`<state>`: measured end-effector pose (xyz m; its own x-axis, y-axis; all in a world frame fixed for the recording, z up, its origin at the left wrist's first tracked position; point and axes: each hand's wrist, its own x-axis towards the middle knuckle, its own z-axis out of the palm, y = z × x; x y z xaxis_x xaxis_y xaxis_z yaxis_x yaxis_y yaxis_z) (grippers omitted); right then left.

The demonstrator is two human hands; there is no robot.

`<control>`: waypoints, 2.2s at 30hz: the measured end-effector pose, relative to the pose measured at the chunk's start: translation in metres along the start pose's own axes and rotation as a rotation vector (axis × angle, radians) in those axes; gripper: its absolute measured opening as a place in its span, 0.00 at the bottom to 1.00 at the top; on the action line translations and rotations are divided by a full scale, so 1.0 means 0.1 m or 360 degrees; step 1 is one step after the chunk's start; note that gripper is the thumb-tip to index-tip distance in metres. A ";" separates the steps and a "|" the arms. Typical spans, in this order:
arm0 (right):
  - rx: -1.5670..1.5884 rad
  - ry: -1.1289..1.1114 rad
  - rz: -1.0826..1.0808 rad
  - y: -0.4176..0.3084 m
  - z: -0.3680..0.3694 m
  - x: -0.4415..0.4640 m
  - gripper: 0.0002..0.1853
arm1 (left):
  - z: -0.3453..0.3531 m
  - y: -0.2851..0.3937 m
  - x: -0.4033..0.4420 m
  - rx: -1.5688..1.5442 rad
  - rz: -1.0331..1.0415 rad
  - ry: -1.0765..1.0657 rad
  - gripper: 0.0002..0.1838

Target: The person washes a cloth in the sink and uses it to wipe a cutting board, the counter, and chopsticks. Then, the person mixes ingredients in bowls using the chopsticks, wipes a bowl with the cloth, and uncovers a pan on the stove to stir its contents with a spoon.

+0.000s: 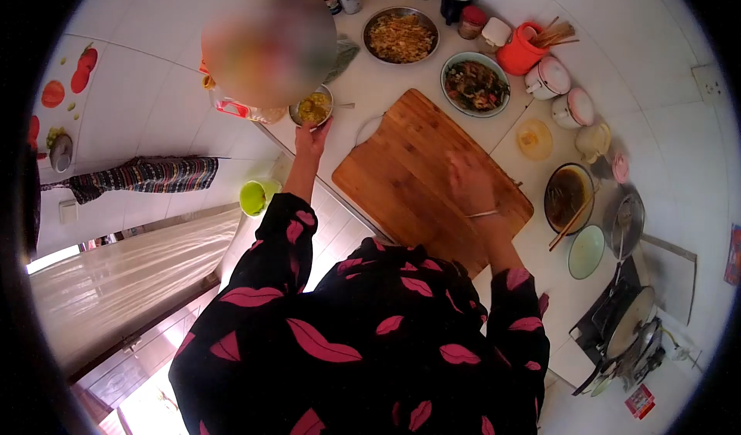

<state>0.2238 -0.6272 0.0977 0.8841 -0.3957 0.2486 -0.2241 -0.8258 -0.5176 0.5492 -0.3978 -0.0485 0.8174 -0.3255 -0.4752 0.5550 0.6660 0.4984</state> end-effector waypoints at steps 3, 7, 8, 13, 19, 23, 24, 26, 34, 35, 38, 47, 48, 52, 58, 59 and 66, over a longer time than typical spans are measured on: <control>0.0529 -0.0249 0.0241 -0.24 0.31 0.18 0.17 | 0.21 -0.03 -0.28 0.0143 0.0039 -0.0137 0.32; 0.1106 -0.0219 0.0542 -0.49 0.64 0.29 0.21 | 0.78 -0.14 -0.86 0.0325 -0.0035 -0.0218 0.29; 0.1211 -0.0163 0.0630 -0.55 0.66 0.34 0.22 | 0.86 -0.20 -0.97 0.0362 -0.0091 -0.0260 0.29; 0.2070 0.0265 0.1056 -0.72 0.31 0.48 0.17 | 1.18 -0.55 -1.44 0.0692 -0.0229 -0.0344 0.30; 0.2323 0.0704 0.1250 -0.36 0.10 0.24 0.12 | 1.48 -0.91 -1.75 0.0913 -0.0477 -0.0620 0.35; 0.1611 0.0480 0.0809 -0.25 -0.34 0.04 0.11 | 1.54 -1.10 -1.84 0.0954 -0.0619 -0.0757 0.34; 0.1392 0.0417 0.0675 -0.21 -0.46 -0.02 0.10 | 1.56 -1.14 -1.87 0.0972 -0.0645 -0.0781 0.34; 0.0925 0.0420 0.0444 -0.11 -0.72 -0.08 0.10 | 1.63 -1.21 -1.93 0.1002 -0.0700 -0.0828 0.35; 0.0495 0.0311 0.0173 0.01 -0.88 -0.43 0.08 | 1.78 -1.47 -2.12 0.1122 -0.0943 -0.0935 0.39; 0.0538 0.0320 0.0196 -0.02 -0.95 -0.48 0.08 | 1.78 -1.50 -2.13 0.1142 -0.0991 -0.0921 0.40; 0.0554 0.0435 0.0352 0.11 -1.03 -0.65 0.09 | 1.77 -1.58 -2.20 0.1129 -0.0942 -0.0980 0.41; 0.1132 0.0681 0.0788 0.12 -0.87 -0.91 0.09 | 1.81 -1.87 -2.36 0.1198 -0.0894 -0.1075 0.42; 0.1237 0.0727 0.0844 0.10 -0.86 -0.92 0.09 | 1.82 -1.89 -2.37 0.1238 -0.0871 -0.1076 0.42; 0.1476 0.0853 0.1094 0.09 -0.84 -0.94 0.12 | 1.83 -2.00 -2.42 0.1342 -0.0800 -0.1077 0.41; 0.1844 0.1082 0.1264 0.13 -0.88 -0.97 0.15 | 1.84 -2.13 -2.44 0.1416 -0.0695 -0.1193 0.40; 0.1876 0.1108 0.1270 0.14 -0.90 -0.98 0.15 | 1.83 -2.16 -2.43 0.1425 -0.0672 -0.1227 0.40; 0.2424 0.1419 0.1189 0.39 -0.81 -1.12 0.15 | 1.91 -2.26 -2.41 0.1470 -0.0676 -0.1267 0.41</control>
<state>0.0831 -0.6474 0.1159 0.2453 -0.9215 -0.3010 0.5307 0.3875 -0.7538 0.2565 -0.5983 0.0914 0.2407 -0.9170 -0.3181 0.4321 -0.1922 0.8811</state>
